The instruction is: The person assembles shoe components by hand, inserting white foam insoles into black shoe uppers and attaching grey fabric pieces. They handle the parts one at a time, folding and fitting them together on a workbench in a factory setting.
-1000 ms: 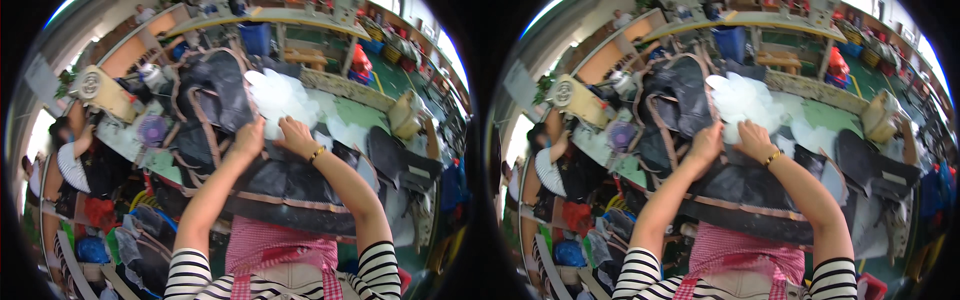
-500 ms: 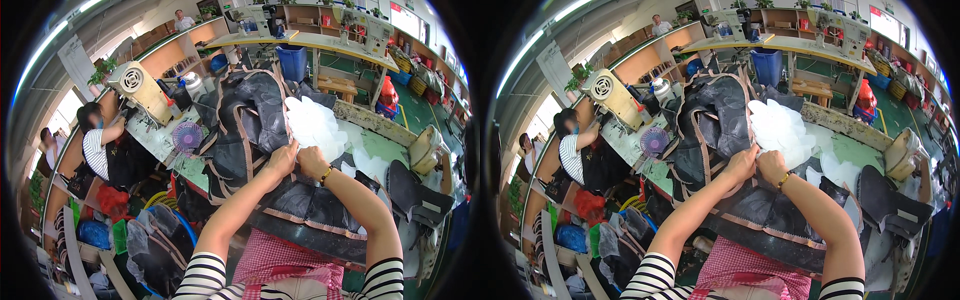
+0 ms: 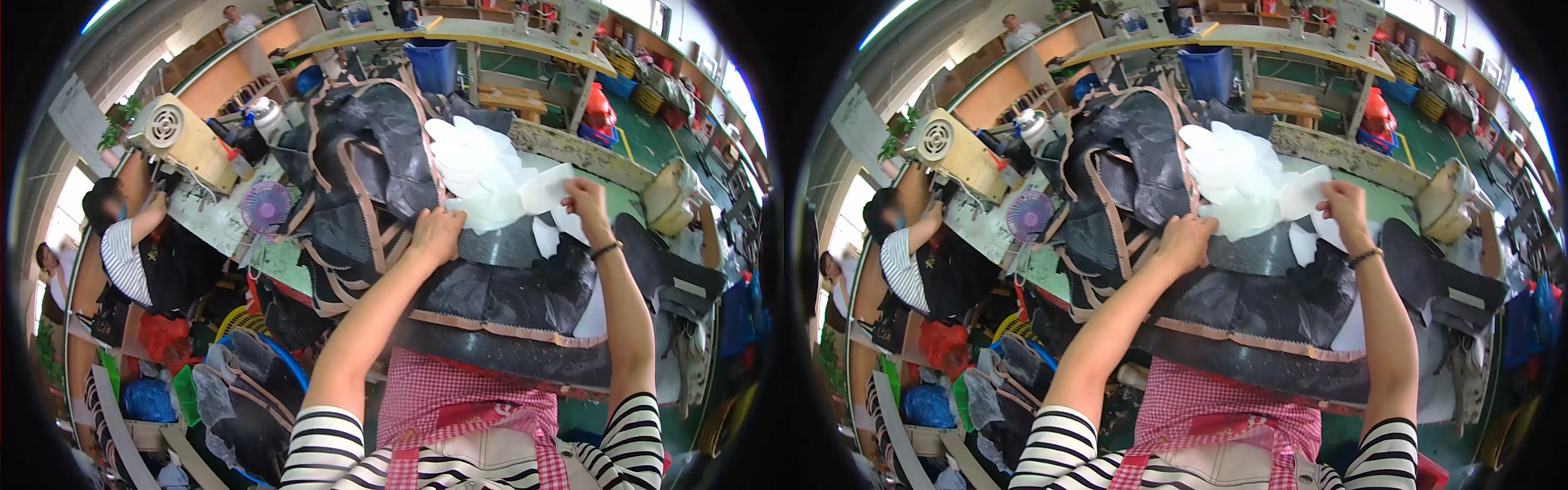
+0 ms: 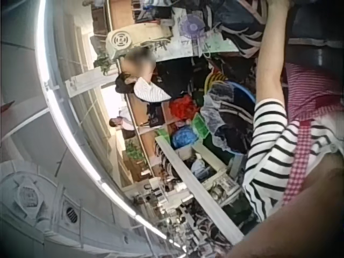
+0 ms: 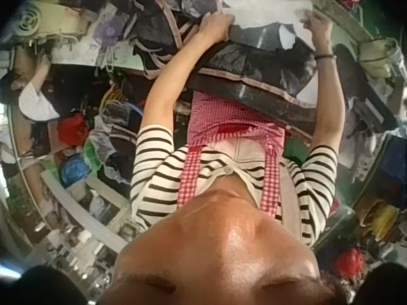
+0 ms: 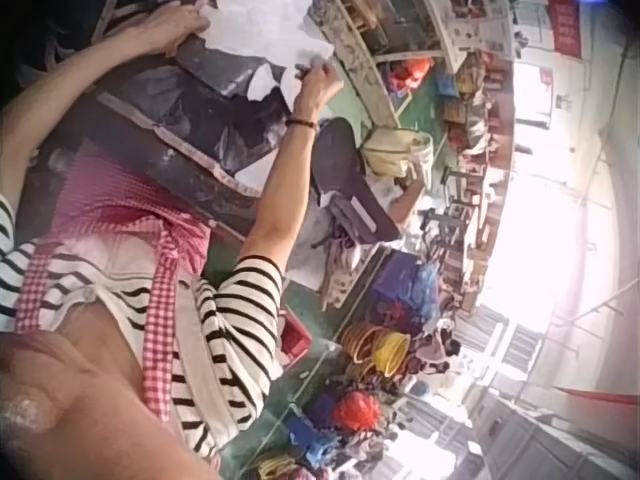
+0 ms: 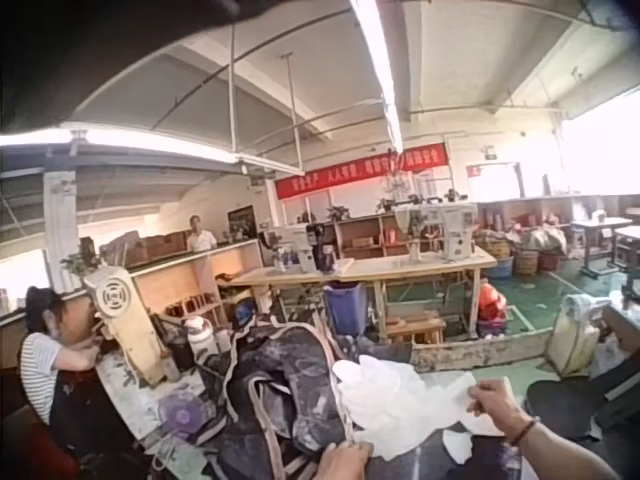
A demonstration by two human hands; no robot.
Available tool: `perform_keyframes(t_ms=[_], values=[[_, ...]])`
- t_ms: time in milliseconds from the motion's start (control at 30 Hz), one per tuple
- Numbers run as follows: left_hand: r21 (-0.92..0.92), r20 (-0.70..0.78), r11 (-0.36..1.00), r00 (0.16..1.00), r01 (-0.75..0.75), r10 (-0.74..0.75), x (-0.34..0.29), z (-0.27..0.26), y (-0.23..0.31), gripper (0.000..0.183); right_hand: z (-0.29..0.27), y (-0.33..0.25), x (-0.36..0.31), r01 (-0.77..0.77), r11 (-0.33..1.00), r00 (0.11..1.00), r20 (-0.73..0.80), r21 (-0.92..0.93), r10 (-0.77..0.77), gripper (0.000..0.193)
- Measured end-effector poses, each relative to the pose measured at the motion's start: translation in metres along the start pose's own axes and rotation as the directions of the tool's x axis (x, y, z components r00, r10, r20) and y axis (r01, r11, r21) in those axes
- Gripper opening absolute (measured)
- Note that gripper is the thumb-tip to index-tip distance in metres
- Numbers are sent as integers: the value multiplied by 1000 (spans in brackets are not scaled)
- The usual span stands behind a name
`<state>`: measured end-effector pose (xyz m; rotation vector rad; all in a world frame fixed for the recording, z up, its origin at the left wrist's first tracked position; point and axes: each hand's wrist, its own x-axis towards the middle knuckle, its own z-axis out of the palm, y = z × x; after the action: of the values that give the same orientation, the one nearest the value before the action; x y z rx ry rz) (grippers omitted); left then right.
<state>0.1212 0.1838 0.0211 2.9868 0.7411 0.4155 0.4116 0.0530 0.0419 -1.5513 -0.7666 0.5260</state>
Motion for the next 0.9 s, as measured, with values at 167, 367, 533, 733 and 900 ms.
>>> perform_keyframes(t_ms=[167, 367, 533, 733, 900], values=[[-8, -183, 997, 980, -82, 79, -21, 12, -12, 33, -63, -63, -88, -55, 788, 990, 134, 613, -35, 18], [-977, 202, 85, 977, 196, 62, -80, -50, 59, 61, -38, -50, -180, 208, 973, 951, 210, 101, -225, 32], [-941, 190, 260, 973, 218, -129, -106, -70, 54, 47, 31, -53, -196, -203, 976, 873, 466, 76, 145, 24], [-808, 242, 477, 933, 346, -267, -99, -47, 50, 25, 50, -41, -203, 382, 883, 830, 521, -272, -199, 39], [-696, 167, 654, 953, 296, -252, -93, -24, 50, 25, 60, -24, -207, 427, 793, 835, 528, -436, -159, 30]])
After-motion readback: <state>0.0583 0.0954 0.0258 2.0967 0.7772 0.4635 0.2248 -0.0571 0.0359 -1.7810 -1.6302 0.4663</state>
